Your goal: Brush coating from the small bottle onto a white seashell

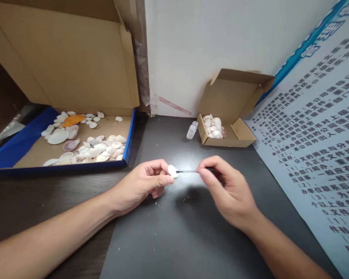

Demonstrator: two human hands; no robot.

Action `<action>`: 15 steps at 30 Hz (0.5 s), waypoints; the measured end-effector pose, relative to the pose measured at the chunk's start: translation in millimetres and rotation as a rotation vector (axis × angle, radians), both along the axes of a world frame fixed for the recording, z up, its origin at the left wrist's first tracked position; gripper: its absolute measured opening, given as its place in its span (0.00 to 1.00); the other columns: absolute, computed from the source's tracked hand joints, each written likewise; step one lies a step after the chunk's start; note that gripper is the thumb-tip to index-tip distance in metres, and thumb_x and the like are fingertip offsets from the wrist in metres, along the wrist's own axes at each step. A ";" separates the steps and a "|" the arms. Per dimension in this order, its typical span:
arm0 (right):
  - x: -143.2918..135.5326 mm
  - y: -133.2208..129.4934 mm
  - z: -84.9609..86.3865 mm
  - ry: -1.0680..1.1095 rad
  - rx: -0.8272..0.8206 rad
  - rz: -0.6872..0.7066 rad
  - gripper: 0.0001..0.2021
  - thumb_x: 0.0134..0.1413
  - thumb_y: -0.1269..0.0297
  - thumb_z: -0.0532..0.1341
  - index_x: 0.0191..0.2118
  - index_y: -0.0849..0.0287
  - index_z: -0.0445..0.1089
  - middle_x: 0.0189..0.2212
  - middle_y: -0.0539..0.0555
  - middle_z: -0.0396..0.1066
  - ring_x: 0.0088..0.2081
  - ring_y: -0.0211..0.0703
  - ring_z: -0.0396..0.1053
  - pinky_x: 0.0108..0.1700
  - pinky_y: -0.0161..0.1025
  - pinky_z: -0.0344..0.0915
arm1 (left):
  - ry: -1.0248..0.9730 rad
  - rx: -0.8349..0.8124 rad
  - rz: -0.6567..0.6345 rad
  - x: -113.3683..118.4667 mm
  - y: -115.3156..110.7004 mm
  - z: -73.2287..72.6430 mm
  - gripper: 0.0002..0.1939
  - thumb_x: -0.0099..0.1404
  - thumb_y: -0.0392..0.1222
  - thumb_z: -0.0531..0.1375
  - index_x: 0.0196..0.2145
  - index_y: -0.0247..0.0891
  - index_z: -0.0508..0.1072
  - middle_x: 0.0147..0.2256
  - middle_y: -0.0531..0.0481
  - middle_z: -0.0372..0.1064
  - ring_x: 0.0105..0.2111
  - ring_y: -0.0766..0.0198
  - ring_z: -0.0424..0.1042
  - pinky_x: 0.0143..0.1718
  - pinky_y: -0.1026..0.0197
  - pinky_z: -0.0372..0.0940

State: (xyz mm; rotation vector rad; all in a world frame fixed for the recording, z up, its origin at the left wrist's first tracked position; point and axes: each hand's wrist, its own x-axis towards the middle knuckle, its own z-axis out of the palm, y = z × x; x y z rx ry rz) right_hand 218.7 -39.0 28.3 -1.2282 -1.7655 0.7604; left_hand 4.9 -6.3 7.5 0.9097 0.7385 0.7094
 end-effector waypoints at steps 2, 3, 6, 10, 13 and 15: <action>0.6 0.3 -0.5 -0.021 -0.009 -0.025 0.07 0.66 0.62 0.56 0.35 0.55 0.66 0.23 0.45 0.59 0.24 0.34 0.55 0.27 0.34 0.53 | -0.002 -0.003 0.008 0.4 -0.3 -0.2 0.12 0.56 0.41 0.70 0.28 0.36 0.69 0.19 0.61 0.58 0.17 0.76 0.54 0.20 0.69 0.49; 1.1 0.5 -0.6 0.022 -0.020 -0.021 0.08 0.66 0.61 0.55 0.35 0.54 0.66 0.23 0.44 0.58 0.23 0.34 0.54 0.27 0.34 0.53 | 0.000 -0.003 0.012 0.7 -0.4 -0.3 0.13 0.55 0.41 0.70 0.27 0.36 0.69 0.19 0.61 0.58 0.17 0.76 0.54 0.20 0.69 0.49; 2.1 1.4 -0.3 0.063 -0.038 0.022 0.09 0.67 0.60 0.54 0.36 0.54 0.66 0.24 0.45 0.59 0.24 0.34 0.55 0.27 0.34 0.54 | 0.001 -0.005 0.010 1.0 -0.7 -0.2 0.13 0.55 0.40 0.70 0.27 0.36 0.68 0.19 0.61 0.58 0.18 0.76 0.54 0.20 0.69 0.49; 2.0 2.7 -0.3 0.006 -0.032 -0.011 0.08 0.67 0.61 0.55 0.35 0.55 0.66 0.24 0.46 0.60 0.25 0.35 0.56 0.28 0.34 0.55 | -0.005 -0.013 0.007 0.1 -0.4 0.1 0.12 0.56 0.41 0.70 0.28 0.36 0.69 0.19 0.61 0.59 0.18 0.76 0.53 0.20 0.69 0.49; 0.6 2.7 -0.7 0.053 -0.043 0.038 0.09 0.67 0.61 0.53 0.36 0.55 0.66 0.24 0.46 0.61 0.24 0.35 0.57 0.27 0.34 0.55 | 0.000 -0.012 0.008 -0.3 -0.4 -0.1 0.12 0.56 0.41 0.70 0.28 0.36 0.70 0.19 0.61 0.58 0.18 0.76 0.53 0.20 0.68 0.49; -0.4 2.4 -0.4 -0.048 -0.005 0.014 0.08 0.66 0.63 0.55 0.35 0.55 0.66 0.26 0.47 0.64 0.26 0.35 0.58 0.29 0.34 0.56 | 0.004 -0.005 0.010 -0.4 -0.5 -0.4 0.11 0.56 0.41 0.70 0.28 0.36 0.70 0.19 0.60 0.58 0.18 0.76 0.53 0.20 0.68 0.49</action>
